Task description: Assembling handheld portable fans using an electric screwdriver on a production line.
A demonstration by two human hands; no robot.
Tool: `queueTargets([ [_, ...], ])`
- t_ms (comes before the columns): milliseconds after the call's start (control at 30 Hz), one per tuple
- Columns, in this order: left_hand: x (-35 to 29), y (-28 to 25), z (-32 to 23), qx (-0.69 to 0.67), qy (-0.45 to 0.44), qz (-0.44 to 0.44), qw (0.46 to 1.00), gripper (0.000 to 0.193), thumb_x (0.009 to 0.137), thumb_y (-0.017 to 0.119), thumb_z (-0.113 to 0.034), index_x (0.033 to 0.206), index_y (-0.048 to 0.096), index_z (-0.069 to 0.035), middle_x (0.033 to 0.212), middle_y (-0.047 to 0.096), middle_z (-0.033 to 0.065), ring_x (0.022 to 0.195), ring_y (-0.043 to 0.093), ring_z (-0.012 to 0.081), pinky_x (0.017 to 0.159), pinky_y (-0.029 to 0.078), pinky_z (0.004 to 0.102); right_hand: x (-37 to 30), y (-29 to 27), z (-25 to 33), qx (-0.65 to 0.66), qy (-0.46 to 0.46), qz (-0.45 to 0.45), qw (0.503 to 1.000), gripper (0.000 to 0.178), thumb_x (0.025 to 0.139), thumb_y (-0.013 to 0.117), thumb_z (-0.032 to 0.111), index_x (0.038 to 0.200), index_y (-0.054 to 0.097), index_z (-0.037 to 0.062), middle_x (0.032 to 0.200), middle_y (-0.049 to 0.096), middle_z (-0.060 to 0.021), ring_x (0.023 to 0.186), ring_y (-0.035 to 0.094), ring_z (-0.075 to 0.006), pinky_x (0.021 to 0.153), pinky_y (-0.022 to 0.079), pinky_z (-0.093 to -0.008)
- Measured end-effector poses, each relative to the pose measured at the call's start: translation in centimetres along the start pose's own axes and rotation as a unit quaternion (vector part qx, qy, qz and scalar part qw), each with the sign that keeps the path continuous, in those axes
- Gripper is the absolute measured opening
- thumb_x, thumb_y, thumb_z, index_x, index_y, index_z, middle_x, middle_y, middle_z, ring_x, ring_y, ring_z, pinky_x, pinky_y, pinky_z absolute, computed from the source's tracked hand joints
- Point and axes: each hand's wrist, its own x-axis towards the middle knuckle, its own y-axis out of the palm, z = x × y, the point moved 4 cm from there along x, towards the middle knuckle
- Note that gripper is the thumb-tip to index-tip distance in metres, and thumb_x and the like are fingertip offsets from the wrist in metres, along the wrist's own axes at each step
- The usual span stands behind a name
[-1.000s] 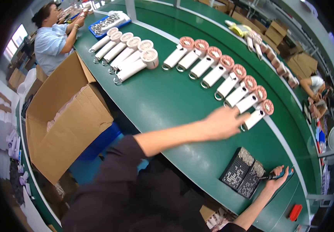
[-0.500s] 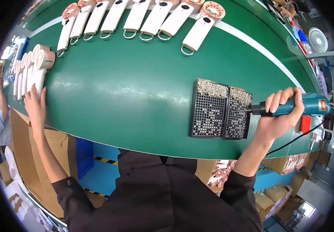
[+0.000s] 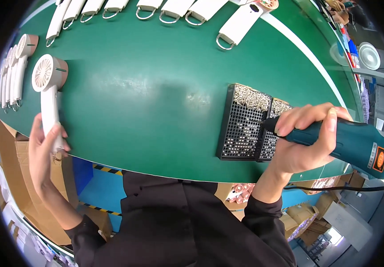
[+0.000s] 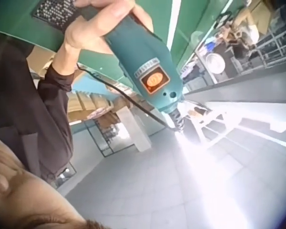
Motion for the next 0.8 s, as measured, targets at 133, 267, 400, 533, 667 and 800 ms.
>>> queueTargets([
  [133, -1.7, 3.6, 1.0, -0.134, 0.004, 0.053, 0.99, 0.05, 0.09, 0.055, -0.021, 0.129, 0.037, 0.004, 0.079, 0.058, 0.0083, 0.061, 0.061, 0.0142, 0.05, 0.05, 0.0227, 0.1, -0.2, -0.6, 0.002, 0.019, 0.012, 1.0, 0.015, 0.087, 0.048, 0.007, 0.096, 0.041, -0.0014, 0.051, 0.045, -0.0116, 0.031, 0.041, -0.02, 0.03, 0.041, -0.0322],
  [267, -2.6, 7.1, 0.9, -0.19, 0.021, 0.125, 0.974, 0.049, 0.091, 0.053, -0.022, 0.128, 0.035, 0.005, 0.091, 0.059, 0.0161, 0.076, 0.065, 0.0239, 0.064, 0.055, 0.0305, -0.3, -0.3, -0.8, -0.001, 0.021, 0.026, 0.999, 0.013, 0.088, 0.048, 0.009, 0.093, 0.04, -0.0006, 0.052, 0.045, -0.0117, 0.031, 0.041, -0.0199, 0.03, 0.041, -0.0324],
  [400, -3.3, 11.3, -0.6, -0.256, 0.001, 0.194, 0.947, 0.049, 0.087, 0.055, -0.006, 0.127, 0.03, 0.003, 0.104, 0.06, 0.0256, 0.093, 0.064, 0.0326, 0.083, 0.051, 0.0409, -0.6, -0.4, -0.4, -0.005, 0.031, 0.02, 0.999, 0.012, 0.088, 0.047, 0.01, 0.089, 0.039, 0.0005, 0.053, 0.044, -0.0113, 0.032, 0.042, -0.0205, 0.032, 0.042, -0.0341],
  [533, -3.2, 14.3, -2.3, -0.279, -0.022, 0.24, 0.929, 0.053, 0.085, 0.053, 0.002, 0.131, 0.027, 0.002, 0.115, 0.056, 0.0235, 0.102, 0.061, 0.0298, 0.086, 0.051, 0.0387, -0.4, -0.7, -0.4, 0.015, 0.039, 0.028, 0.999, 0.01, 0.09, 0.043, 0.01, 0.089, 0.038, 0.0013, 0.054, 0.044, -0.011, 0.033, 0.043, -0.0218, 0.033, 0.043, -0.0355],
  [667, -3.1, 16.6, -3.3, -0.304, -0.031, 0.255, 0.917, 0.049, 0.087, 0.052, 0.004, 0.13, 0.027, 0.001, 0.116, 0.055, 0.0214, 0.104, 0.059, 0.0273, 0.087, 0.05, 0.0383, -0.4, -0.7, -0.5, 0.015, 0.04, 0.032, 0.999, 0.01, 0.091, 0.042, 0.011, 0.09, 0.037, 0.0017, 0.054, 0.044, -0.0112, 0.033, 0.043, -0.0224, 0.034, 0.043, -0.0358],
  [800, -3.3, 18.2, -3.8, -0.307, -0.033, 0.255, 0.916, 0.047, 0.088, 0.052, 0.0, 0.129, 0.028, 0.0, 0.115, 0.055, 0.0204, 0.104, 0.059, 0.027, 0.086, 0.05, 0.0376, -0.5, -0.7, -0.5, 0.026, 0.052, 0.022, 0.998, 0.01, 0.091, 0.041, 0.013, 0.092, 0.037, 0.0036, 0.055, 0.045, -0.0121, 0.033, 0.043, -0.0231, 0.033, 0.043, -0.0363],
])
